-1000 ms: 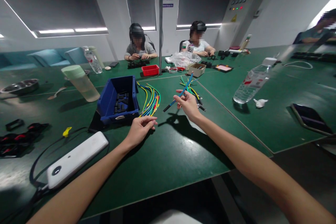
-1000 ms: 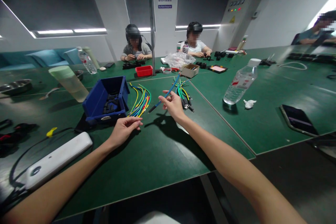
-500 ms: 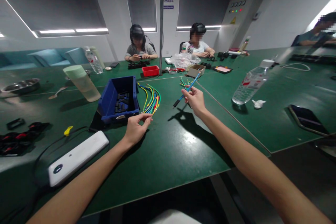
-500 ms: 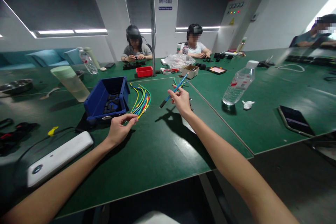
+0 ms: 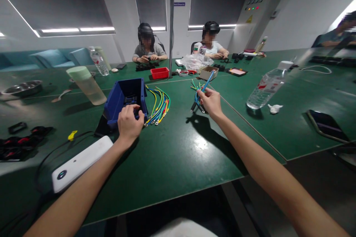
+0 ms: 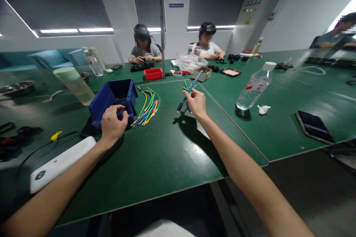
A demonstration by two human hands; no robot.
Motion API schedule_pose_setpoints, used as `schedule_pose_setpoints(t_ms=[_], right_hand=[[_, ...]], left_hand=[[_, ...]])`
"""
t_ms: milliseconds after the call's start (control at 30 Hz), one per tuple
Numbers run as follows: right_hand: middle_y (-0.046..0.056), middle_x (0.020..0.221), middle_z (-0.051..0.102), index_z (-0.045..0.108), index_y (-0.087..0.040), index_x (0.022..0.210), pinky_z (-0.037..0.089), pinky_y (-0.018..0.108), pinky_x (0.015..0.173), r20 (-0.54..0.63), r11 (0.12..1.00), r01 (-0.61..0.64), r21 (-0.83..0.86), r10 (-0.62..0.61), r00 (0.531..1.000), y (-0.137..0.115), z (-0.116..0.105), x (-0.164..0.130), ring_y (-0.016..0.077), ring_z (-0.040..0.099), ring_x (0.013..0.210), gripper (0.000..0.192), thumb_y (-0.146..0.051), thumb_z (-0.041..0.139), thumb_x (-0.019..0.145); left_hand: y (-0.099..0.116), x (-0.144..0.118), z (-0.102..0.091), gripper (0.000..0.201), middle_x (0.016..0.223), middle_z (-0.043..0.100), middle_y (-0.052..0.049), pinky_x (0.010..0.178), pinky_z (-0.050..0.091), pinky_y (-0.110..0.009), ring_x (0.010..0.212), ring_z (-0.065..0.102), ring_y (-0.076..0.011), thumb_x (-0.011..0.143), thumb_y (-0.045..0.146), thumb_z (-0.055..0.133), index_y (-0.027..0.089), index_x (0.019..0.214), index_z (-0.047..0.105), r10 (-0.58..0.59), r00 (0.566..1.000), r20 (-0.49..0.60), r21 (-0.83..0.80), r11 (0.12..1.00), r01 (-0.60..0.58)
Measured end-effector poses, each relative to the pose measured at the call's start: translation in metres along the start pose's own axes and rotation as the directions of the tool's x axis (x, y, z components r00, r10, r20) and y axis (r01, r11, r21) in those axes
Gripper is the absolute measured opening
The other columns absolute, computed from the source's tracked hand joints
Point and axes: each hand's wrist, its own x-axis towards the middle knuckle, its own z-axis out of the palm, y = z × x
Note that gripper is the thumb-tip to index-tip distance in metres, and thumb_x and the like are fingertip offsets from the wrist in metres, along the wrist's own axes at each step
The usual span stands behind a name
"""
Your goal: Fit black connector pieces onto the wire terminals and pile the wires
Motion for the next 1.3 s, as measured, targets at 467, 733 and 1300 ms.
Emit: schedule_pose_setpoints(t_ms=[467,733,1300], right_hand=[[0.001,0.055,0.054,0.071,-0.012,0.076,0.030,0.023,0.050,-0.090,0.949,0.084,-0.303,-0.116,0.989,0.007,-0.011,0.008,0.0122,0.045,0.051,0.045,-0.052,0.051,0.080],[0.003,0.053,0.056,0.073,-0.010,0.075,0.027,0.024,0.051,-0.076,0.923,0.074,-0.379,-0.110,0.991,0.002,-0.015,0.008,0.0128,0.047,0.050,0.044,-0.048,0.052,0.080],[0.013,0.083,0.072,0.074,-0.017,0.087,0.040,0.026,0.064,-0.017,0.644,-0.027,-0.764,0.022,1.000,0.012,-0.016,0.013,0.0236,0.066,0.078,0.039,-0.045,0.048,0.085]], left_hand=[[-0.006,0.007,-0.005,0.060,0.080,0.069,-0.017,0.072,0.039,-0.038,0.077,0.063,-0.0297,0.090,0.048,0.021,0.013,0.088,0.070,-0.071,0.940,0.334,0.454,0.886,-0.094],[-0.008,0.007,-0.003,0.068,0.079,0.069,-0.019,0.064,0.041,-0.037,0.074,0.065,-0.0323,0.090,0.050,0.016,0.012,0.086,0.072,-0.114,0.928,0.356,0.469,0.881,-0.071],[-0.008,0.007,-0.002,0.055,0.078,0.068,-0.013,0.062,0.041,-0.033,0.074,0.065,-0.0293,0.090,0.048,0.020,0.017,0.091,0.065,-0.130,0.934,0.334,0.461,0.886,-0.042]])
